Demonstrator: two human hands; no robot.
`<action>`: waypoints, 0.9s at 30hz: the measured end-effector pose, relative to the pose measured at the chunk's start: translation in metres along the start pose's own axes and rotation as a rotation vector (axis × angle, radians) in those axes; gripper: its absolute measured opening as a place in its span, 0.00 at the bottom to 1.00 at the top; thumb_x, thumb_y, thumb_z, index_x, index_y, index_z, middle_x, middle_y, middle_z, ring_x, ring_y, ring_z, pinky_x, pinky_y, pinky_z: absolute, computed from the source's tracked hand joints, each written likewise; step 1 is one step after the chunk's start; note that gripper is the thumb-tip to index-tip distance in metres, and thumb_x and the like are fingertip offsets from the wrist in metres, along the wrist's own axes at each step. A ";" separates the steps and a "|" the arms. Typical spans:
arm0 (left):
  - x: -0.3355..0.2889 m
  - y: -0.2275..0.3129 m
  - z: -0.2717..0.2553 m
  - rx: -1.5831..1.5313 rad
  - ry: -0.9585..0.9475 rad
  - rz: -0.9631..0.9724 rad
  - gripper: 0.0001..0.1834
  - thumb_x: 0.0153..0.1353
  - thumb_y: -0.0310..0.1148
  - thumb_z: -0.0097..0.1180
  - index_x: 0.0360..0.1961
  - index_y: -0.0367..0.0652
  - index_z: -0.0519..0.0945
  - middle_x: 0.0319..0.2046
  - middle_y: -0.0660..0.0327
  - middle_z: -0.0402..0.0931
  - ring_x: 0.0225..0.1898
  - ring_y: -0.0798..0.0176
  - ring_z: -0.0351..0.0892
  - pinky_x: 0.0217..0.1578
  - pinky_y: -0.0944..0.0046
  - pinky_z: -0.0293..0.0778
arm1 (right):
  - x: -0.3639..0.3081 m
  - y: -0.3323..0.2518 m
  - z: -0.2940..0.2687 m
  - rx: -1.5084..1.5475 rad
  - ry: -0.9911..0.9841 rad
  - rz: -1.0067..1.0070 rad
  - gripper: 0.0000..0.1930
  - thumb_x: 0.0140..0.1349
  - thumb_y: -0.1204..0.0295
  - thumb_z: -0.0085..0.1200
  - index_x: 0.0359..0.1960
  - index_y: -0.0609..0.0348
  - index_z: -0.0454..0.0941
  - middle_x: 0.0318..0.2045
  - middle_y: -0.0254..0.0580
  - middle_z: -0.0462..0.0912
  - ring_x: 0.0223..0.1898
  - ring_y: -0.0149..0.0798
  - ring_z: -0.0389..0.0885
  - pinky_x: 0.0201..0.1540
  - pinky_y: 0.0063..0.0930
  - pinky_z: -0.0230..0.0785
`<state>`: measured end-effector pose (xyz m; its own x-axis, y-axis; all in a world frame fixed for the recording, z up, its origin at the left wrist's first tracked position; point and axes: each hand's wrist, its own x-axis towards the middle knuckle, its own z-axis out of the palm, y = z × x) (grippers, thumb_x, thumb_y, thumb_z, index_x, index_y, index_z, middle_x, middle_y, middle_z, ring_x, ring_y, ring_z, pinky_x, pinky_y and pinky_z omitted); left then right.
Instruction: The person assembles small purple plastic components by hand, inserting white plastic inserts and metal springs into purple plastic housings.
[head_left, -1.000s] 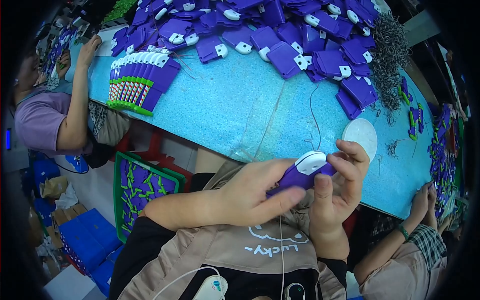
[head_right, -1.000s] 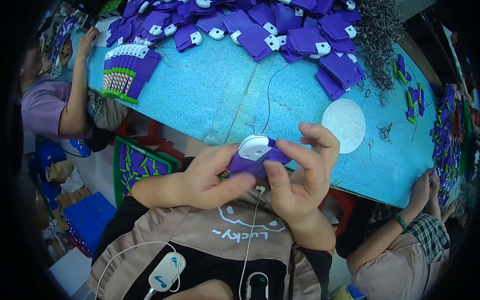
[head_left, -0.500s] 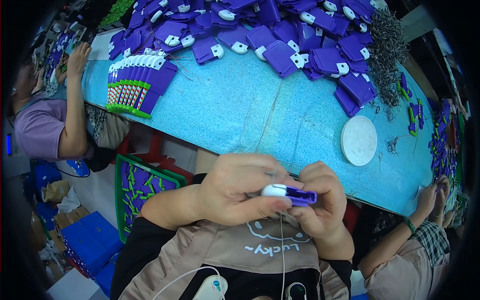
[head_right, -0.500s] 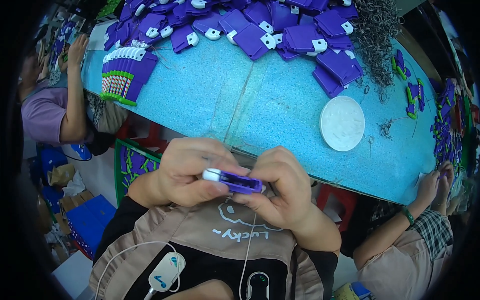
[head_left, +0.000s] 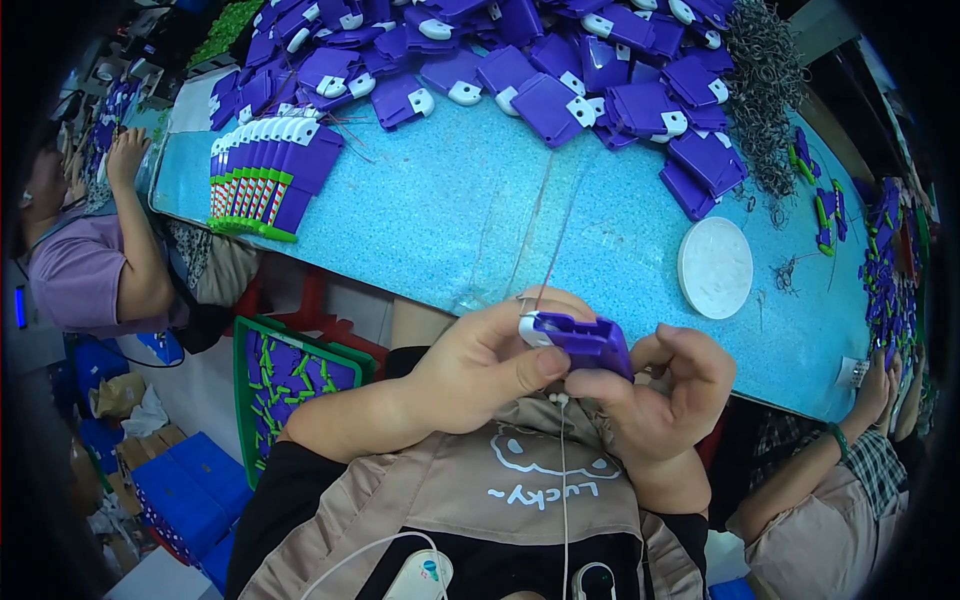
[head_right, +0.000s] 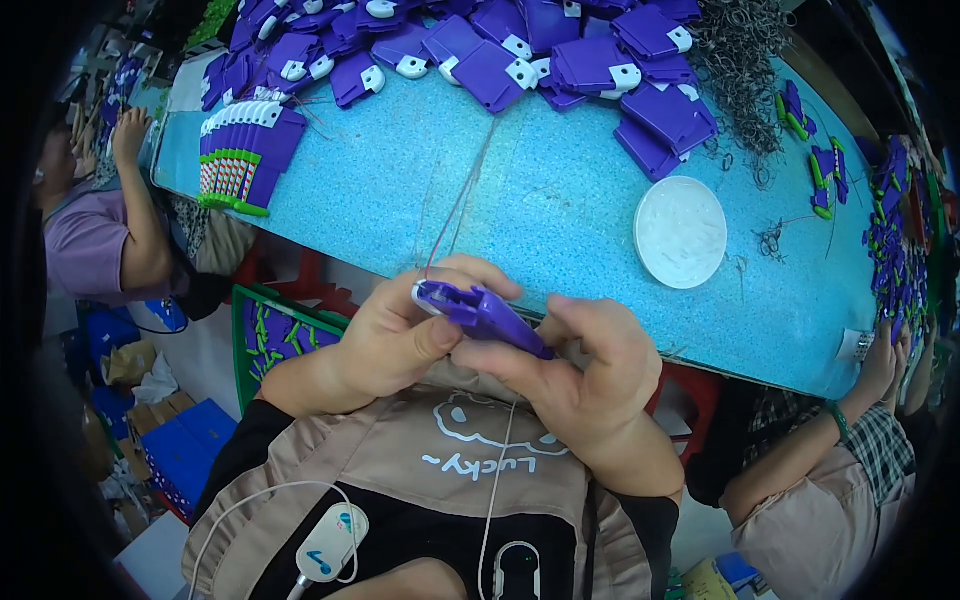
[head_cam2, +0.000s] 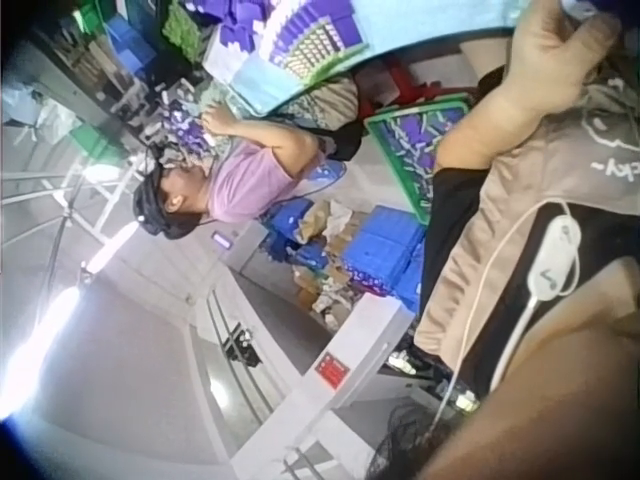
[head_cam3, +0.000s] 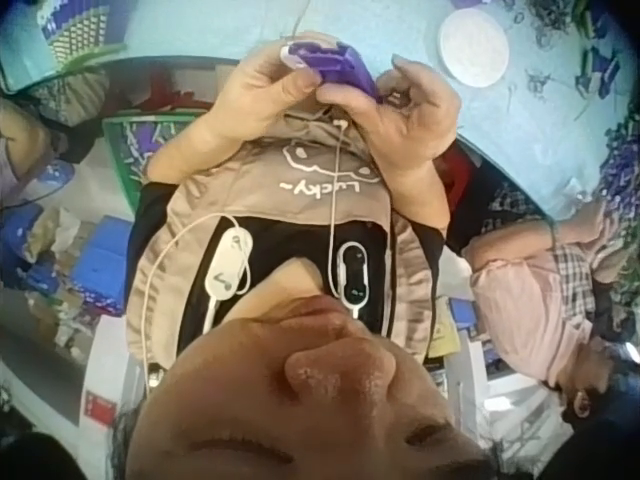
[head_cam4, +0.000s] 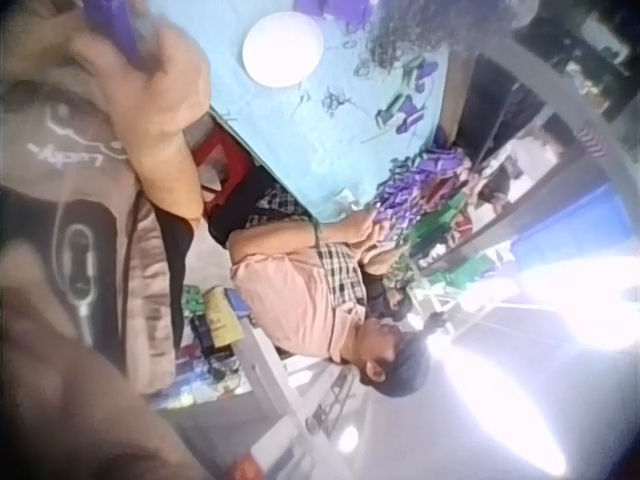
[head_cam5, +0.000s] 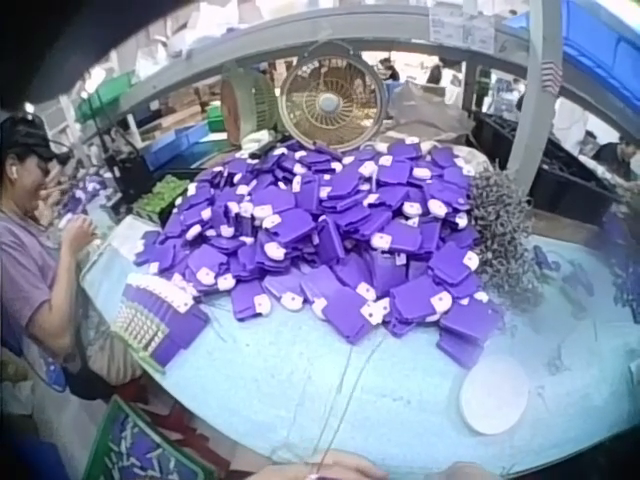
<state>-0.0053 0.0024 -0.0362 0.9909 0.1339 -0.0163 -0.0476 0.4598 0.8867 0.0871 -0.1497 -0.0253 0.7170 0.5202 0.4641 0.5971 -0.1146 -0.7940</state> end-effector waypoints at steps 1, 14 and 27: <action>-0.001 -0.001 0.000 -0.132 0.028 -0.075 0.17 0.61 0.37 0.52 0.47 0.38 0.71 0.48 0.51 0.67 0.49 0.58 0.70 0.50 0.61 0.66 | 0.002 -0.001 -0.001 0.014 -0.005 0.027 0.30 0.35 0.63 0.72 0.38 0.59 0.69 0.23 0.35 0.75 0.17 0.25 0.70 0.19 0.18 0.59; -0.004 0.014 -0.005 -0.069 0.020 0.153 0.20 0.59 0.39 0.55 0.49 0.41 0.70 0.47 0.50 0.67 0.48 0.59 0.69 0.47 0.62 0.66 | 0.035 -0.003 -0.015 0.187 -0.722 0.052 0.29 0.31 0.60 0.72 0.37 0.59 0.75 0.34 0.42 0.77 0.33 0.41 0.75 0.35 0.28 0.64; 0.000 0.019 0.004 -0.609 0.047 -0.214 0.20 0.62 0.37 0.49 0.53 0.40 0.66 0.45 0.59 0.72 0.47 0.64 0.73 0.46 0.61 0.71 | 0.029 0.000 0.010 0.502 -0.352 0.144 0.47 0.26 0.58 0.75 0.50 0.62 0.62 0.48 0.50 0.70 0.51 0.45 0.68 0.50 0.38 0.60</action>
<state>-0.0057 0.0072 -0.0177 0.9804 0.0163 -0.1963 0.0734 0.8946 0.4408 0.1039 -0.1265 -0.0155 0.5650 0.7866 0.2490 0.2001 0.1621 -0.9663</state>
